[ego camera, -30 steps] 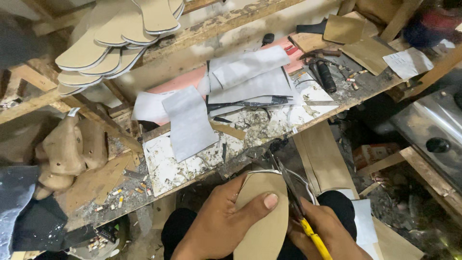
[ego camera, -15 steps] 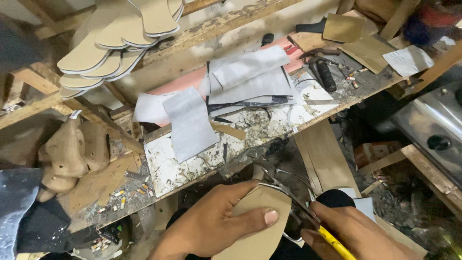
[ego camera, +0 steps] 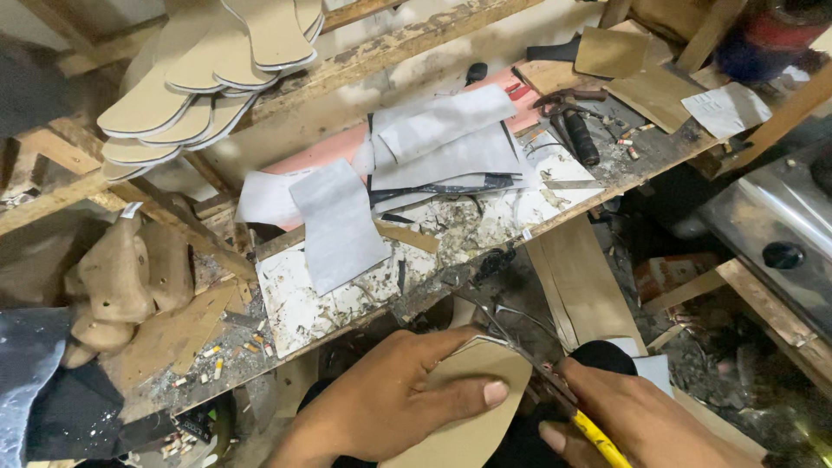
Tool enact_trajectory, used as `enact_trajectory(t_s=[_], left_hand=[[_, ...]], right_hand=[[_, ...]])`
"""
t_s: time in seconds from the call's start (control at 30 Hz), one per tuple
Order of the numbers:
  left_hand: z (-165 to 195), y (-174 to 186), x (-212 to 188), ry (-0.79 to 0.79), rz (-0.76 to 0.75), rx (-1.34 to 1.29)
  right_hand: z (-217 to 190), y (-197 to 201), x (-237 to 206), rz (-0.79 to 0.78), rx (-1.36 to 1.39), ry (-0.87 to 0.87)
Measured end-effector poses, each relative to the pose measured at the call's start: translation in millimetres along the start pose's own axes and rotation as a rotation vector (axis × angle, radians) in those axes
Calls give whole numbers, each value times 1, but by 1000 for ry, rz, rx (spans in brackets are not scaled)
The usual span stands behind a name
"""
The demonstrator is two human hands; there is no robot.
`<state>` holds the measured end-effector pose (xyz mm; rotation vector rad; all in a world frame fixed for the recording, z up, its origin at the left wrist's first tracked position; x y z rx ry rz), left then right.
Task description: The person cuts out shoe insole shapes from cardboard sheets using scissors, following drawn outlines. They trim the edges of each cut piece, stack finished pieces on the workbench, and cut additional outlines from a new cardboard sheet.
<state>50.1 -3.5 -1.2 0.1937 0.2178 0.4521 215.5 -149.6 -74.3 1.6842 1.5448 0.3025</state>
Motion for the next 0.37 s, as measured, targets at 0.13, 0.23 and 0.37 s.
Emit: enact_trajectory(t_s=[0.13, 0.23, 0.37], left_hand=[[3, 6, 0, -11, 9, 142], [1, 10, 1, 24, -2, 220], [-8, 16, 12, 31, -6, 255]], right_hand=[[-4, 11, -1, -49, -104, -60], [-1, 13, -3, -50, -138, -83], [9, 18, 8, 108, -149, 65]])
Point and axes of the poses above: each hand's wrist, its own x-axis towards the middle knuckle, its own y-axis out of the back of the hand, z = x × y, the point moved 5 cm from there along x, towards the middle knuckle, and after that the axes turned 12 degrees about z, right-handed, at the moved point
